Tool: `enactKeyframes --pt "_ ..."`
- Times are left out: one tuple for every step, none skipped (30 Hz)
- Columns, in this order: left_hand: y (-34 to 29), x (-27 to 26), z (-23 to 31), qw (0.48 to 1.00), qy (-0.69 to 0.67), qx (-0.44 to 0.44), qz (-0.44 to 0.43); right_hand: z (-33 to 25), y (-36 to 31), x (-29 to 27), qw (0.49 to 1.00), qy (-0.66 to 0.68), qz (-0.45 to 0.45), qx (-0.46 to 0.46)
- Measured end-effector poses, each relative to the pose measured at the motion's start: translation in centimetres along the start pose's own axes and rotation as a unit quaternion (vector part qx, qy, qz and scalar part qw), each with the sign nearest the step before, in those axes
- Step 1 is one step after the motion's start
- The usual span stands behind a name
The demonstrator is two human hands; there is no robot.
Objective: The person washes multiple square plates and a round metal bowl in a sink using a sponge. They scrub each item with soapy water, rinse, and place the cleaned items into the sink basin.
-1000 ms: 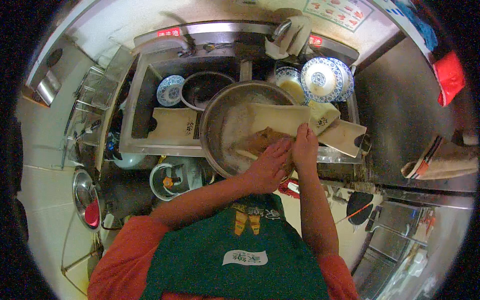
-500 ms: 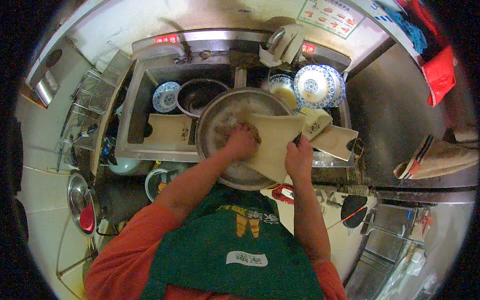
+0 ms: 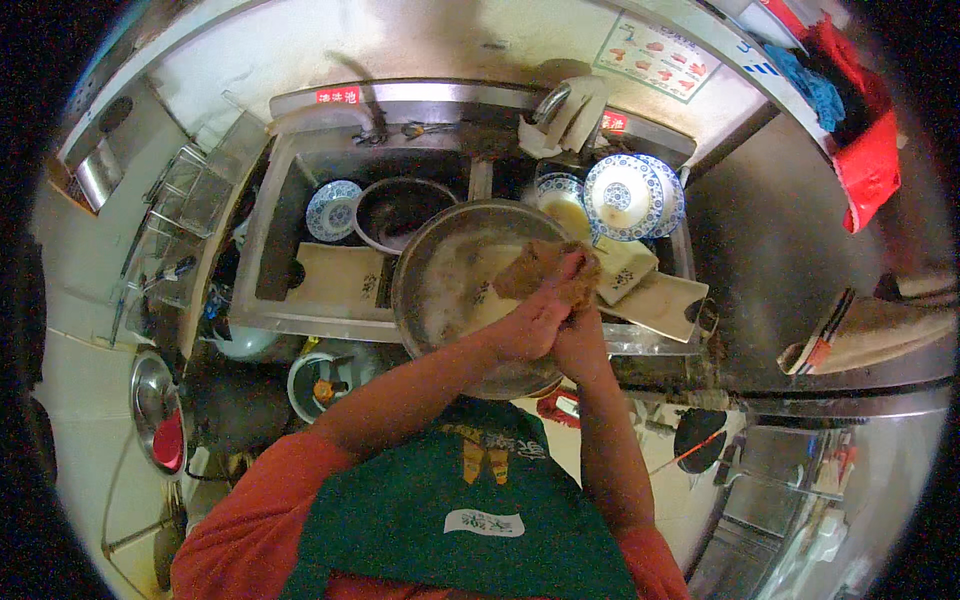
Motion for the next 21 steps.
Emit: enactKeyframes --pt "-0.3 -0.1 -0.6 0.999 0.032 0.000 -0.011 0.2 0.0 0.0 1.000 0.015 0.002 0.027" --pt "-0.5 -0.5 -1.4 0.998 0.068 0.003 -0.018 0.1 0.0 -0.4 0.999 -0.002 0.030 0.033" --pt "-0.9 -1.0 -2.5 0.988 0.148 -0.010 -0.044 -0.1 0.1 -0.5 0.999 -0.024 0.037 0.030" --pt "-1.5 -1.6 -3.5 0.970 0.230 -0.025 -0.068 -0.3 0.1 -0.9 0.997 -0.042 0.054 0.030" --pt "-2.1 -1.5 -4.9 0.939 0.314 -0.075 -0.118 -0.9 0.2 -1.0 0.997 -0.047 0.058 0.002" --pt "-2.2 -1.7 -5.0 0.959 0.263 -0.055 -0.089 -1.1 0.2 -1.2 0.997 -0.054 0.064 0.001" --pt "-2.3 -1.6 -5.4 0.970 0.218 -0.068 -0.084 -1.2 0.3 -1.3 0.996 -0.060 0.070 -0.001" --pt "-2.4 -1.3 -6.1 0.972 0.181 -0.123 -0.090 -1.4 0.3 -1.4 0.995 -0.067 0.074 -0.001" --pt "-2.1 -1.1 -5.4 0.989 0.101 -0.091 -0.056 -1.2 0.3 -1.4 0.995 -0.067 0.067 0.017" --pt "-1.8 -0.4 -5.0 0.994 0.031 -0.097 -0.035 -0.9 0.3 -1.3 0.995 -0.066 0.061 0.034" --pt "-1.4 0.2 -4.0 0.997 -0.036 -0.062 -0.024 -0.9 0.4 -1.2 0.997 -0.052 0.050 0.030" --pt "-1.2 0.3 -3.7 0.996 -0.034 -0.087 -0.016 -0.5 0.3 -1.3 0.994 -0.069 0.063 0.052" --pt "-1.0 0.4 -2.9 0.997 -0.027 -0.070 -0.017 -0.3 0.3 -1.4 0.994 -0.071 0.068 0.052" --pt "-1.0 0.3 -2.3 0.997 -0.026 -0.072 -0.018 -0.2 0.3 -1.4 0.994 -0.068 0.070 0.042" --pt "-1.3 0.2 -1.3 0.998 0.024 -0.044 -0.040 0.0 0.3 -1.5 0.992 -0.088 0.080 0.051" --pt "-1.8 0.0 -0.6 0.995 0.069 -0.032 -0.065 0.1 0.2 -1.5 0.990 -0.102 0.088 0.049" --pt "-1.9 -0.1 -0.3 0.988 0.119 -0.031 -0.093 0.1 0.2 -1.6 0.988 -0.114 0.097 0.046" --pt "-1.8 -0.6 0.3 0.987 0.142 0.005 -0.072 0.1 0.3 -1.5 0.990 -0.099 0.090 0.048" --pt "-1.6 -1.1 0.5 0.984 0.168 0.029 -0.052 0.2 0.3 -1.3 0.992 -0.083 0.084 0.049" --pt "-1.3 -1.2 0.6 0.979 0.192 0.047 -0.047 0.1 0.4 -1.1 0.994 -0.057 0.076 0.048" --pt "-0.7 -1.5 0.3 0.968 0.247 0.044 -0.025 -0.1 0.4 -0.9 0.995 -0.056 0.069 0.035"
Point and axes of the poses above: each hand's wrist, its own y-axis towards the middle knuckle, its own x-axis out of the palm, z = x × y, the point moved 6 cm from there along y, towards the middle knuckle, and after that the axes turned 2 degrees about x, right-handed, at the moved point
